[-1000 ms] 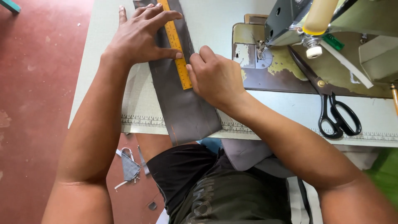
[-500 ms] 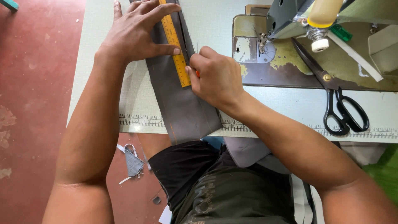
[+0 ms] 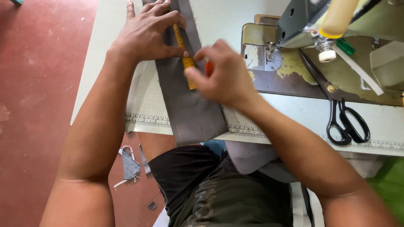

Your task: Measuring, marking, and cutting fabric pieces on a sewing table using a ruler, chalk, and scissors.

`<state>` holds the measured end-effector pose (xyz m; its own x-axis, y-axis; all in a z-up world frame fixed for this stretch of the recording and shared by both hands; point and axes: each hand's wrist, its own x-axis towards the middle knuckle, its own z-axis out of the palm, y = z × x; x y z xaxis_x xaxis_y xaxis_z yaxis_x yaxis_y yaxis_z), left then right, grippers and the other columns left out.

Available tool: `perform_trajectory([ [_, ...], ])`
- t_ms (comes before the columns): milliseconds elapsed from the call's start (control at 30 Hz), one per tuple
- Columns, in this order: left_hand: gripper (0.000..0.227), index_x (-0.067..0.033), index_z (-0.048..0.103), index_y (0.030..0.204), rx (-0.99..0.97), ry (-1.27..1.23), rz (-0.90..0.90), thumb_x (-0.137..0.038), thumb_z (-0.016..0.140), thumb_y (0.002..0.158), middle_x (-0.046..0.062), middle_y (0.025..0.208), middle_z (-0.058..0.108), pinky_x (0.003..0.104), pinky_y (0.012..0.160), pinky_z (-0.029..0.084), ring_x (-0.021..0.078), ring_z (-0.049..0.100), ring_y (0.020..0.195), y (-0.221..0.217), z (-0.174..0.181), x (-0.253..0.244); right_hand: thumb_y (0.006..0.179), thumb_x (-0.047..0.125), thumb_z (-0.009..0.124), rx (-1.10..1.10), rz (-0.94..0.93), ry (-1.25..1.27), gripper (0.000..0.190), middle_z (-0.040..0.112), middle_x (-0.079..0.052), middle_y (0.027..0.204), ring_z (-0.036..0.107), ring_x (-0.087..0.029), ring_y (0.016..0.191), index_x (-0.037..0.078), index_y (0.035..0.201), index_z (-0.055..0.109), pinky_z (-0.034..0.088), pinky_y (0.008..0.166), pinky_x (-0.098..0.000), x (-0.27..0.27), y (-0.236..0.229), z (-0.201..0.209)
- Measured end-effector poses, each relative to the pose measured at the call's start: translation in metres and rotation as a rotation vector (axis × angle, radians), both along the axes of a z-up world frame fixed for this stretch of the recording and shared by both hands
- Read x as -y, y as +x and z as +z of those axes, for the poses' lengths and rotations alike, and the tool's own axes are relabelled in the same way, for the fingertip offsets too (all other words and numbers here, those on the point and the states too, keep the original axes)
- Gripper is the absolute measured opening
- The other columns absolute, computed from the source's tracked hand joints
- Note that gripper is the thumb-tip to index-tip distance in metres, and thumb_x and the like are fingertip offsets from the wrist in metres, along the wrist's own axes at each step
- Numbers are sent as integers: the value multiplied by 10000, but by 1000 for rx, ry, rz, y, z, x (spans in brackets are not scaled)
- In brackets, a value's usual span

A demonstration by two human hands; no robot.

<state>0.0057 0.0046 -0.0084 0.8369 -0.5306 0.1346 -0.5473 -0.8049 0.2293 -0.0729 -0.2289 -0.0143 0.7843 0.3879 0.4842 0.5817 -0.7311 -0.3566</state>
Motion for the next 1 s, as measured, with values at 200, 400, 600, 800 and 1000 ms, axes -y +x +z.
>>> perform_trajectory([
  [200,674,-250,602,1262,13,8,27,-686,806,790,100,1302,534,832,1011,207,403,464,1264,2,-3,-2,804,14,493,-943,16,655,170,623,-128,811,679,-192,642,32,943,589,568,512,-294,10,28,46],
  [400,683,-249,584,1250,29,16,31,-736,777,812,98,1249,594,690,903,318,402,544,1162,4,-9,-5,825,131,678,-729,-81,274,84,664,9,621,577,-61,438,143,899,715,398,390,-226,-1,40,35],
  [600,664,-243,607,1236,77,4,12,-732,795,829,80,1062,673,543,711,383,355,599,945,13,-20,-10,801,18,636,-777,-15,352,190,668,-51,601,655,-109,426,55,978,694,504,320,-223,-12,38,29],
  [800,704,-230,614,1230,51,-56,41,-726,855,793,68,968,668,503,557,426,317,611,773,19,-35,-13,819,-60,656,-754,54,335,154,675,-99,693,681,-137,485,23,942,617,549,352,-241,-21,48,24],
  [1000,721,-246,635,1201,178,-50,-11,-763,859,751,77,1069,683,510,601,450,337,635,920,21,-30,-12,766,160,567,-587,-3,47,116,644,14,609,560,-65,485,156,761,682,401,420,-239,-43,166,-9],
])
